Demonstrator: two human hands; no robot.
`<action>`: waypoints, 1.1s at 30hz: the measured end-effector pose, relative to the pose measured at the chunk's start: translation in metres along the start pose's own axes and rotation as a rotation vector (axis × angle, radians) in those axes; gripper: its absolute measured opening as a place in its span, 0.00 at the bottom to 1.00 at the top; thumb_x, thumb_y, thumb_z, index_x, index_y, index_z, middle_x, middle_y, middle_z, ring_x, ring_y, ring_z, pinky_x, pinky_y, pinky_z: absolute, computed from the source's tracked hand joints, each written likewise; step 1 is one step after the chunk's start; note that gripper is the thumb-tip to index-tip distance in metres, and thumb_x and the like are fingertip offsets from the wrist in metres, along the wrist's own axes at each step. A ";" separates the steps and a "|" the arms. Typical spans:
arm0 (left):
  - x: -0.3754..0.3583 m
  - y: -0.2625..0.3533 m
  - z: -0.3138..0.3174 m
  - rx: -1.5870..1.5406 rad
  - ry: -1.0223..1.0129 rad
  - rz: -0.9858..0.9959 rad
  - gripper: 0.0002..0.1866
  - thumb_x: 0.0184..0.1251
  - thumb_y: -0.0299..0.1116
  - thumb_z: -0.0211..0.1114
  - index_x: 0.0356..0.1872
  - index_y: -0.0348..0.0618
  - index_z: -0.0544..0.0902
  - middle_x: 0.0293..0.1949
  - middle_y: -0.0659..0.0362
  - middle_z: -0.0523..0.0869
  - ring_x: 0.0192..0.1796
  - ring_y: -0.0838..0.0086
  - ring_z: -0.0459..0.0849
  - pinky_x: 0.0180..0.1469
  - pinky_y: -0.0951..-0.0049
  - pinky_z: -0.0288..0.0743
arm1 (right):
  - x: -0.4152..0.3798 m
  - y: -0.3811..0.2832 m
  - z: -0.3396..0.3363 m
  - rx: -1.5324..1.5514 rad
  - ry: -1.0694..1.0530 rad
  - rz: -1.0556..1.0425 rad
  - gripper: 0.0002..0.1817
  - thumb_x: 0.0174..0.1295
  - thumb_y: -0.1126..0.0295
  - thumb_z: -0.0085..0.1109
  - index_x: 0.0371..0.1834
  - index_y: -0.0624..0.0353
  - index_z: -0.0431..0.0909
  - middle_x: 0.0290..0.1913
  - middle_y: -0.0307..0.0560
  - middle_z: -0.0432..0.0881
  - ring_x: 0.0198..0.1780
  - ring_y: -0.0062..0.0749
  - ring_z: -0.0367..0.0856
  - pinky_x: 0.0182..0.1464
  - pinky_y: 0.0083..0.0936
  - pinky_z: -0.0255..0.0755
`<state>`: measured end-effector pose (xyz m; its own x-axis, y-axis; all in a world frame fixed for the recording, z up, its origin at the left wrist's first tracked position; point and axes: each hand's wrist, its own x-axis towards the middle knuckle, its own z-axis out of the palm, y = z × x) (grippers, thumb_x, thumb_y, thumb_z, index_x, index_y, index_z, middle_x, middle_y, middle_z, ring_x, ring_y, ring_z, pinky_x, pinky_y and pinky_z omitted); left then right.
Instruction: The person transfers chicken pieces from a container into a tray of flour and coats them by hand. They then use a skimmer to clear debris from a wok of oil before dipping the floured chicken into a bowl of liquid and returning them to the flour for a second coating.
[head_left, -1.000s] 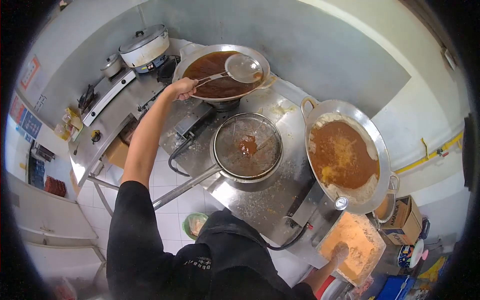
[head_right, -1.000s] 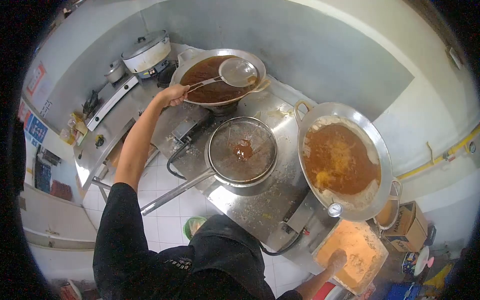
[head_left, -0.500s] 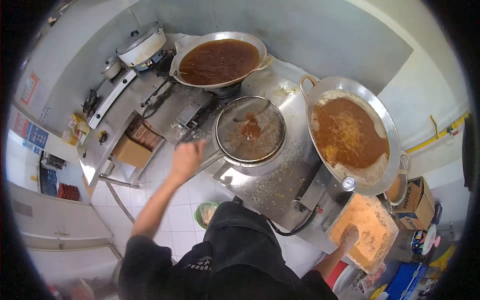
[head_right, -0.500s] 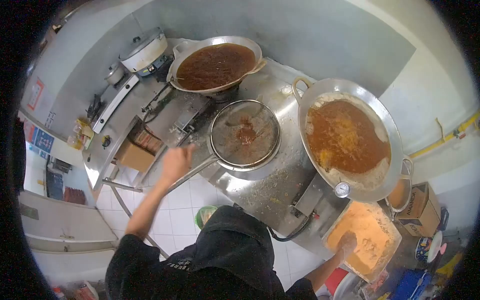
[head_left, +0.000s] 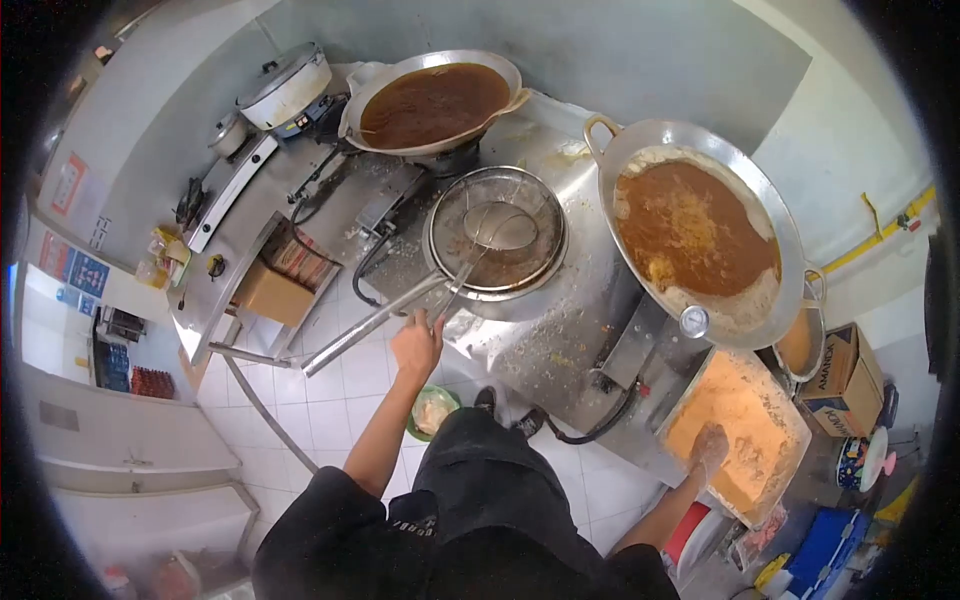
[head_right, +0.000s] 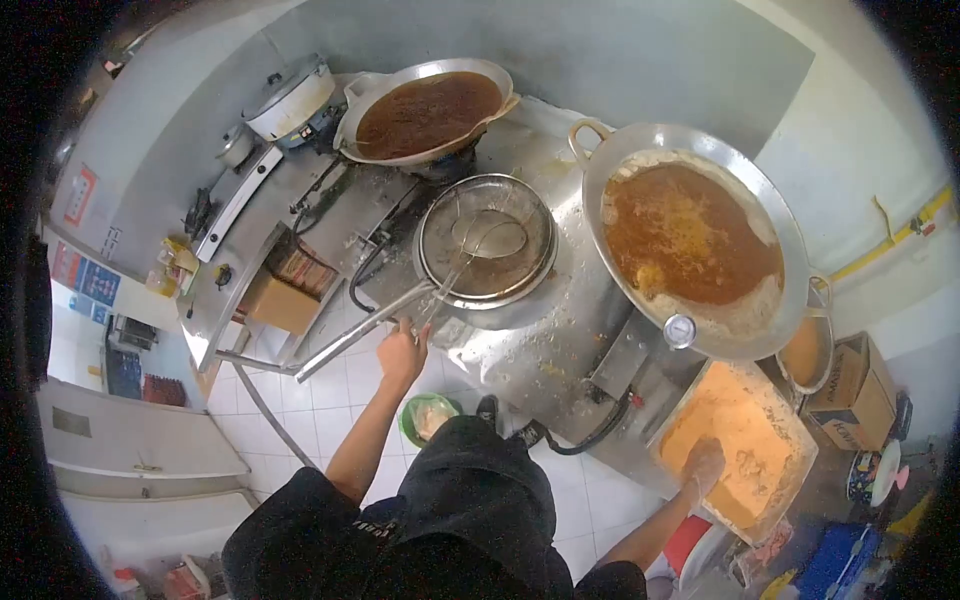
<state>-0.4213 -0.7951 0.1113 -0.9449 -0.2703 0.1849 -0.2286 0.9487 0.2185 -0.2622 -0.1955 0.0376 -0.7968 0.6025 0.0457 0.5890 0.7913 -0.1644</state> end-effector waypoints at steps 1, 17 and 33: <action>-0.002 -0.003 0.004 -0.013 -0.036 -0.030 0.24 0.65 0.51 0.59 0.47 0.38 0.71 0.32 0.44 0.83 0.32 0.50 0.84 0.31 0.54 0.77 | -0.003 -0.001 -0.004 -0.026 0.032 -0.069 0.17 0.65 0.59 0.47 0.30 0.63 0.78 0.32 0.58 0.82 0.36 0.52 0.81 0.39 0.44 0.75; -0.027 -0.020 -0.025 0.106 0.262 0.362 0.34 0.55 0.50 0.69 0.48 0.28 0.70 0.40 0.39 0.79 0.44 0.48 0.79 0.46 0.55 0.71 | -0.020 0.040 -0.075 -0.179 -0.337 0.097 0.25 0.63 0.49 0.46 0.48 0.60 0.79 0.49 0.62 0.80 0.53 0.54 0.77 0.57 0.43 0.69; -0.261 0.095 0.008 -0.764 -0.778 0.001 0.12 0.67 0.33 0.61 0.43 0.32 0.77 0.35 0.53 0.84 0.40 0.69 0.83 0.44 0.71 0.76 | 0.101 0.264 -0.063 -0.018 -0.258 0.277 0.31 0.56 0.44 0.54 0.51 0.60 0.77 0.53 0.60 0.79 0.55 0.51 0.78 0.54 0.40 0.72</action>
<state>-0.1983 -0.6331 0.0759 -0.8959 0.1639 -0.4129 -0.2758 0.5235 0.8062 -0.1785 0.0813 0.0607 -0.6134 0.7499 -0.2477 0.7874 0.6050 -0.1184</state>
